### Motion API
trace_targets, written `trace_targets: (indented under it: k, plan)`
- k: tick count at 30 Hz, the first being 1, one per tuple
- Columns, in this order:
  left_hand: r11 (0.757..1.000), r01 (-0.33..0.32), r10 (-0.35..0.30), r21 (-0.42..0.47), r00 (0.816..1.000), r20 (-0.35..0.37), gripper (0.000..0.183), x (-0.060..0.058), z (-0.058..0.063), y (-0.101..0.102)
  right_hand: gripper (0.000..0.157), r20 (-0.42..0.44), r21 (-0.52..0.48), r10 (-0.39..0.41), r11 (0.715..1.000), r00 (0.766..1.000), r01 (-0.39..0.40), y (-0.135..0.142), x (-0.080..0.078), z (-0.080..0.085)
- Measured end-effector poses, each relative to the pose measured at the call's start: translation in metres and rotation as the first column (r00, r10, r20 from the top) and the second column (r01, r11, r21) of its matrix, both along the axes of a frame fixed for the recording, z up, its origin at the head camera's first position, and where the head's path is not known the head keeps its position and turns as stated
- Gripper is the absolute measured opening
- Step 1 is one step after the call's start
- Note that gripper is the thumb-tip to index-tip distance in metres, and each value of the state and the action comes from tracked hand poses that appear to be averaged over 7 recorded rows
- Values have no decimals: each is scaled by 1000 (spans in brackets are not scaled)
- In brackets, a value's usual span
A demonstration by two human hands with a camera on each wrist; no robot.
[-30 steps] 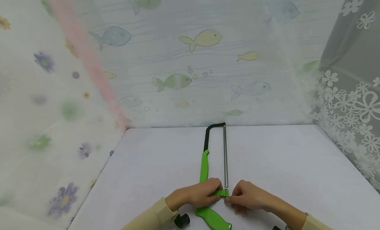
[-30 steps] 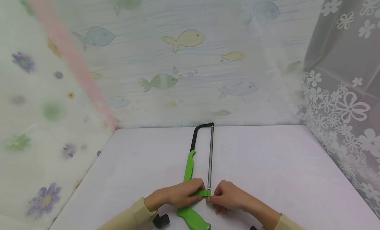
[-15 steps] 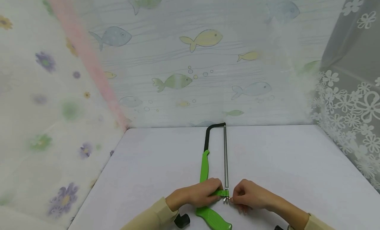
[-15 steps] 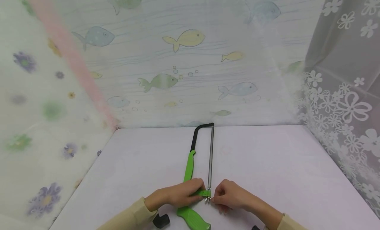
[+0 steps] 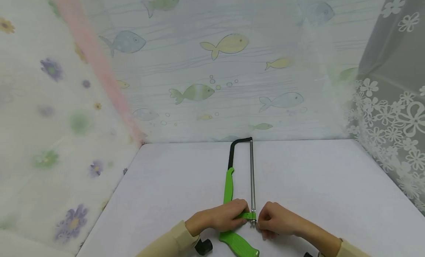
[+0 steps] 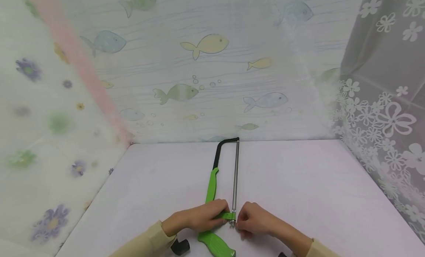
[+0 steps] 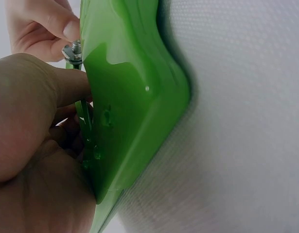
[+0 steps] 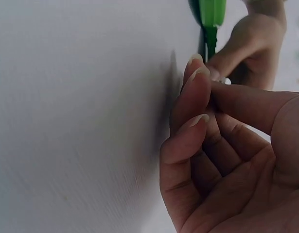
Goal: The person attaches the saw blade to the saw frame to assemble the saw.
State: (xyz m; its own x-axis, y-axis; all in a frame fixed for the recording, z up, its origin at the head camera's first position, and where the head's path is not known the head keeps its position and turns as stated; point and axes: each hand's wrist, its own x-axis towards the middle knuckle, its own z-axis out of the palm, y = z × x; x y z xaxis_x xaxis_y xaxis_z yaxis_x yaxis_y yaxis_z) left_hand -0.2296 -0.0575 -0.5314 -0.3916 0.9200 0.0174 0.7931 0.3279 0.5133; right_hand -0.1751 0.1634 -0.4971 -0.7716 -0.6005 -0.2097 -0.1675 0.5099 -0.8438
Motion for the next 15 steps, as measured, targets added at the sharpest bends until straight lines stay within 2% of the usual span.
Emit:
trace_targets:
  k: [6, 9, 15]
  plan:
    - [1000, 17, -17, -2, 1000, 7, 8, -10, -2, -5, 19, 18, -1, -21, 1000, 1000, 21, -10, -6, -5]
    - [1000, 26, -25, -4, 1000, 19, 8, -15, -2, -7, 26, 25, 8, -34, 999, 999, 34, -15, -10, -7]
    - [1000, 30, -30, -2, 999, 32, 8, -16, -1, -9, 40, 52, 46, -83, 996, 995, 81, -19, -11, -6]
